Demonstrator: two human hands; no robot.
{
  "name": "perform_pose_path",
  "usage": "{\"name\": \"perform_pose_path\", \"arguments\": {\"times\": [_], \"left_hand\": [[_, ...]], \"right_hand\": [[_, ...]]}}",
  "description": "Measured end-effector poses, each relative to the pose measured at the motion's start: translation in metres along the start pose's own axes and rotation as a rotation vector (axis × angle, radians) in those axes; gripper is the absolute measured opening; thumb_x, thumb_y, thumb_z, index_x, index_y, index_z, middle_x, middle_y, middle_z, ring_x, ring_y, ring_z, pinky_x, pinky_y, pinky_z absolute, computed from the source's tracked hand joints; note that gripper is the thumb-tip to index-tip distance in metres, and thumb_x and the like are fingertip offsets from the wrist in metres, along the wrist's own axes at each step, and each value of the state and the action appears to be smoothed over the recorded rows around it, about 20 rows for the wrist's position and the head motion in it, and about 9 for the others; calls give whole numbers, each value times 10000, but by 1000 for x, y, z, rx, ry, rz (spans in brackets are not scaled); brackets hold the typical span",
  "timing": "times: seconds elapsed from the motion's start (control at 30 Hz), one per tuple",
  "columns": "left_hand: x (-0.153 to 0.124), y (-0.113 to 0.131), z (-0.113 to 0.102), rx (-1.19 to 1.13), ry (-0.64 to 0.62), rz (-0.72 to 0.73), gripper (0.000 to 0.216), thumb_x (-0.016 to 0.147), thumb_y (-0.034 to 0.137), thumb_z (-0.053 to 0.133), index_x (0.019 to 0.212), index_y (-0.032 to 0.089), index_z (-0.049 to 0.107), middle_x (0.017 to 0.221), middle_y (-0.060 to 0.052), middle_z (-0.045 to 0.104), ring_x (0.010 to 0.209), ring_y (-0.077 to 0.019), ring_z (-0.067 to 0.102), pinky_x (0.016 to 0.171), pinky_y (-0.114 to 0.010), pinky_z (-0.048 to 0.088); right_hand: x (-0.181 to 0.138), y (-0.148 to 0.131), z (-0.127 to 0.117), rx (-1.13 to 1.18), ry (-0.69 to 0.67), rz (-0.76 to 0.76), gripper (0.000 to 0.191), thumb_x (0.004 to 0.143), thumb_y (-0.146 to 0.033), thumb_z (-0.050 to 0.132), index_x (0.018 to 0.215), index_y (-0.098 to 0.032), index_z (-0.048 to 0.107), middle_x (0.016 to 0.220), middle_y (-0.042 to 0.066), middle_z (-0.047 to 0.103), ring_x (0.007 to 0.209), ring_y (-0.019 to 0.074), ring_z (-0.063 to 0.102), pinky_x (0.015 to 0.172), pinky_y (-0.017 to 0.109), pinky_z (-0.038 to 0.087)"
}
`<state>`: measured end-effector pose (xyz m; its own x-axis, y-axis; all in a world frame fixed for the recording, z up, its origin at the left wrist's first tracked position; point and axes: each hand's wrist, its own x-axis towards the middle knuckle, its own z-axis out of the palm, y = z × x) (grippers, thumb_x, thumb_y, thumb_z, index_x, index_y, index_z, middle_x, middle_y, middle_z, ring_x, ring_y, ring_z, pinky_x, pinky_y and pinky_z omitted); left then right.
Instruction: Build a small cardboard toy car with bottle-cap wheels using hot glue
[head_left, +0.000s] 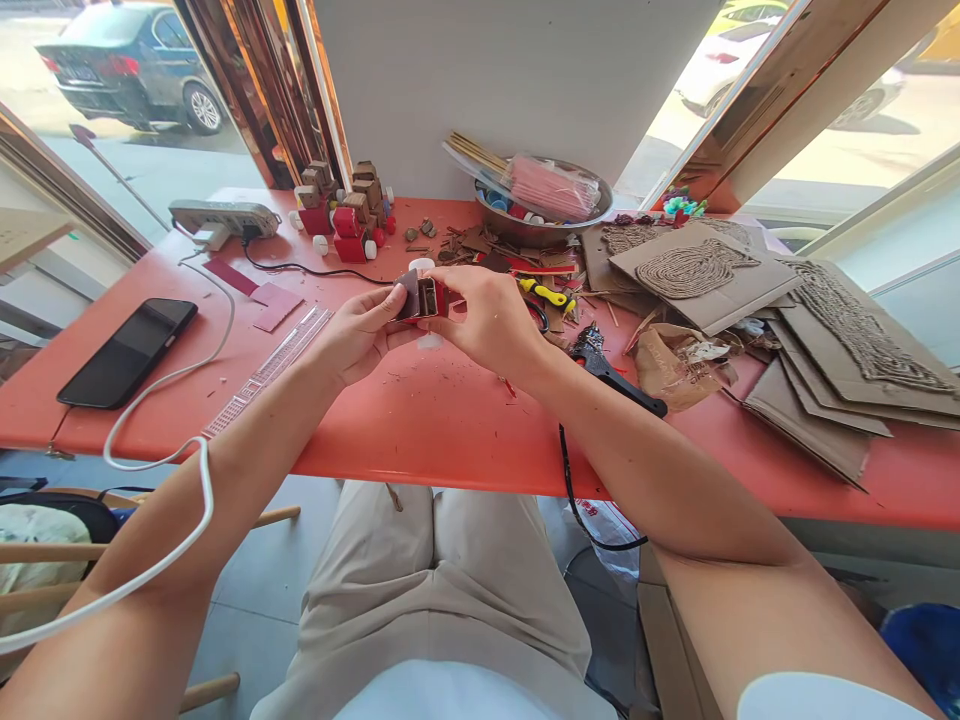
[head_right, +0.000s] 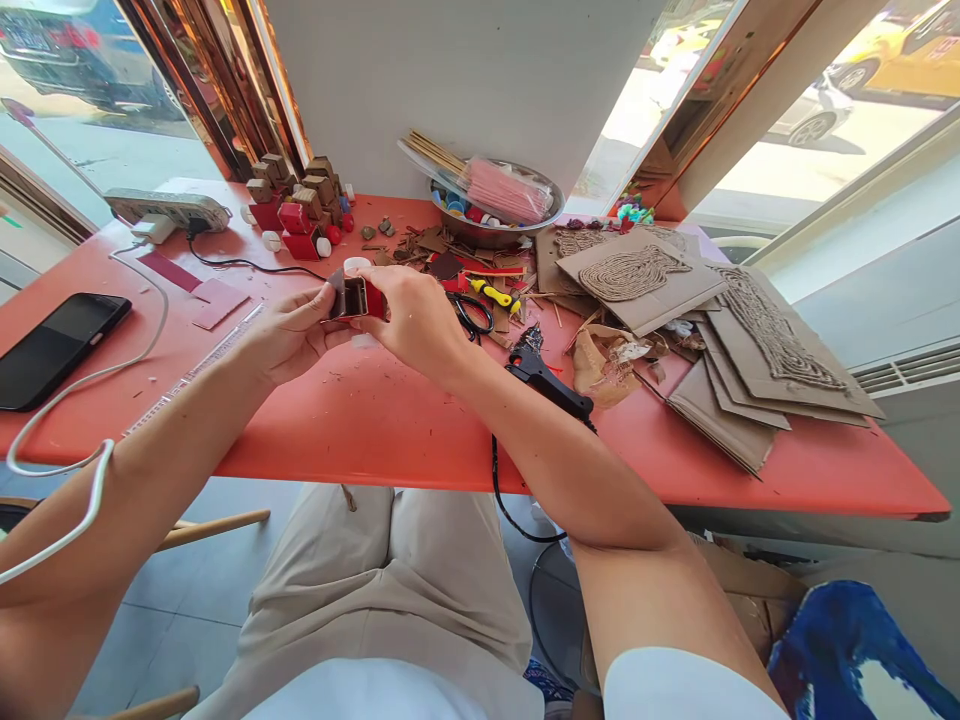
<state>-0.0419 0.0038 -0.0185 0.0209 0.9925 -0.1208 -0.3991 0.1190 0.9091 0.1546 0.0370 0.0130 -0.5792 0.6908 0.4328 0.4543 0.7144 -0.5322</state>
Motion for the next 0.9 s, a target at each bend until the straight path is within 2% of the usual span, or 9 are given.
{"name": "perform_pose_path", "arguments": {"times": [0.2, 0.5, 0.8, 0.9], "left_hand": [[-2, 0, 4, 2, 34, 5, 157, 909, 256, 875, 993, 145, 801, 928, -62, 843, 876, -167, 835, 950, -285, 683], [-3, 1, 3, 29, 2, 22, 255, 866, 345, 918, 992, 163, 794, 944, -52, 836, 978, -196, 837, 1012, -331, 679], [-3, -1, 4, 23, 9, 27, 219, 880, 322, 907, 956, 152, 790, 892, -38, 821, 848, -152, 827, 950, -275, 683], [-2, -1, 4, 14, 18, 7, 254, 886, 345, 903, 1005, 151, 791, 936, -49, 830, 879, -166, 835, 989, -306, 680]], "right_hand": [[-2, 0, 2, -69, -6, -24, 488, 898, -241, 781, 1384, -204, 758, 1430, 131, 763, 1316, 360, 714, 1136, 528, 561], [-2, 1, -1, -119, 13, -66, 464, 908, -267, 775, 1367, -204, 762, 1337, 128, 804, 1246, 359, 731, 1093, 502, 561], [-1, 1, 4, -101, -5, -53, 464, 896, -265, 797, 1354, -192, 769, 1324, 129, 804, 1245, 357, 720, 1104, 504, 546], [0, 2, 4, -88, -5, -65, 457, 900, -276, 802, 1350, -209, 770, 1308, 120, 808, 1230, 357, 720, 1103, 515, 545]]}}
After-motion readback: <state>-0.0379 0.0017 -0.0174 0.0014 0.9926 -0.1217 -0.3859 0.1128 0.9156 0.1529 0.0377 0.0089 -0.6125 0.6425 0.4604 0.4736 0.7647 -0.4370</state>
